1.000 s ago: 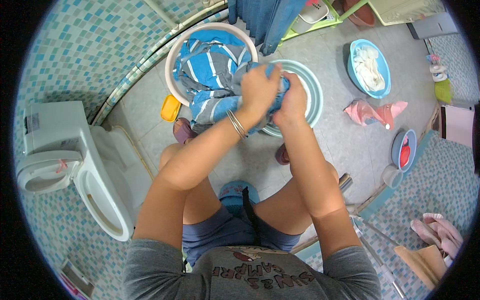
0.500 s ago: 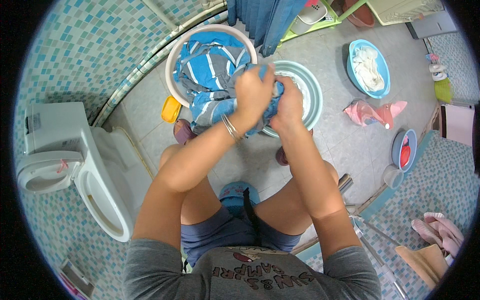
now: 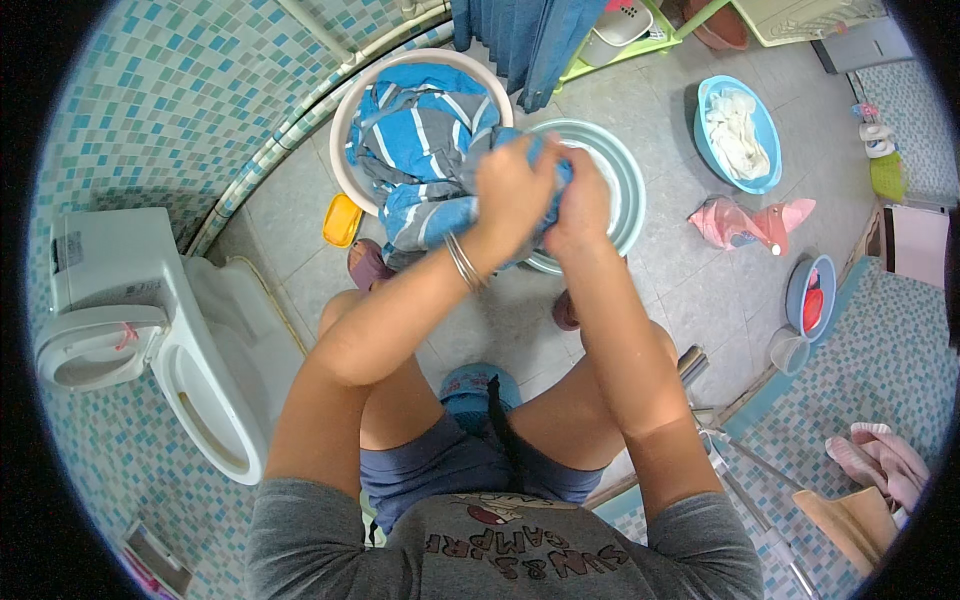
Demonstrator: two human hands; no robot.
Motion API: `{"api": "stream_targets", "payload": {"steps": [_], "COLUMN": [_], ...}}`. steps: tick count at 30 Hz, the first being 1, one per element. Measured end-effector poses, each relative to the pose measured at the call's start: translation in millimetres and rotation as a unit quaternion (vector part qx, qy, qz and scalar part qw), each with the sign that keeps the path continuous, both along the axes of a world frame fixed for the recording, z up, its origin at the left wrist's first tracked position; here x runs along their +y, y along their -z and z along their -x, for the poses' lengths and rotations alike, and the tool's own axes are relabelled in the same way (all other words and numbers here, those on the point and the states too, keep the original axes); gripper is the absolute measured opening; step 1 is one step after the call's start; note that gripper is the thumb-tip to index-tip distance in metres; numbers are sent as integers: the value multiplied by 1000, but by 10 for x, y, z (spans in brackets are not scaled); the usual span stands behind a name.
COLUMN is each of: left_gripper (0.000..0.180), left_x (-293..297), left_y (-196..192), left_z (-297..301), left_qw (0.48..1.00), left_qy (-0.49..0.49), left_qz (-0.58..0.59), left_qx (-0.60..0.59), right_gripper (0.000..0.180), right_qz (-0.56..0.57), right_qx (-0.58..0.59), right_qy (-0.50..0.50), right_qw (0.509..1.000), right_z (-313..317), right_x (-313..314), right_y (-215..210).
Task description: The person sits on a small stool in a bathroom and hand-washes a blue and grey striped garment in a white basin filled with water. They repeatedly submerge, scrub, and wring the fabric by hand throughout the clip.
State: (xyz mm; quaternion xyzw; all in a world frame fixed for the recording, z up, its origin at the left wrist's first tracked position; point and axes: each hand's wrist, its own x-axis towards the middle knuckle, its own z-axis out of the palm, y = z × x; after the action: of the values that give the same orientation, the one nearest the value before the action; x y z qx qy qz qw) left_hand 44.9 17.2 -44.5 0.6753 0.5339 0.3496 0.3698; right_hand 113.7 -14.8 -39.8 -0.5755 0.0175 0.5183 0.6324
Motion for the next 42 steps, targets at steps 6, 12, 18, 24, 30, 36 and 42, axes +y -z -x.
{"api": "stream_targets", "payload": {"steps": [6,12,18,24,30,36,42], "left_gripper": [29,37,32,35,34,35,38], "left_x": [-262,194,-308,69,-316,-45,-42], "left_y": [-151,-141,-174,-133,-218,-103,-132], "left_z": [-32,68,-51,44,-47,9,-13], "left_qw": [979,999,986,998,984,986,999], "left_qy": [103,-1,109,18,81,46,-27], "left_qz": [-164,32,-120,-55,-141,-144,-8], "left_qx": [-65,9,-28,-31,-76,-67,-24], "right_gripper": [28,23,34,29,26,27,29], "right_qz": [-24,4,2,-20,-83,-38,13], "right_qx": [66,-15,13,45,16,84,-2], "right_qy": [2,-40,-73,-22,-48,4,-35], "right_qw": [998,999,997,999,995,996,999], "right_z": [-205,106,-354,116,-253,2,46], "right_x": [-4,-41,-24,-38,-85,-23,-72], "right_y": [109,-89,284,-191,309,-23,-49]}}
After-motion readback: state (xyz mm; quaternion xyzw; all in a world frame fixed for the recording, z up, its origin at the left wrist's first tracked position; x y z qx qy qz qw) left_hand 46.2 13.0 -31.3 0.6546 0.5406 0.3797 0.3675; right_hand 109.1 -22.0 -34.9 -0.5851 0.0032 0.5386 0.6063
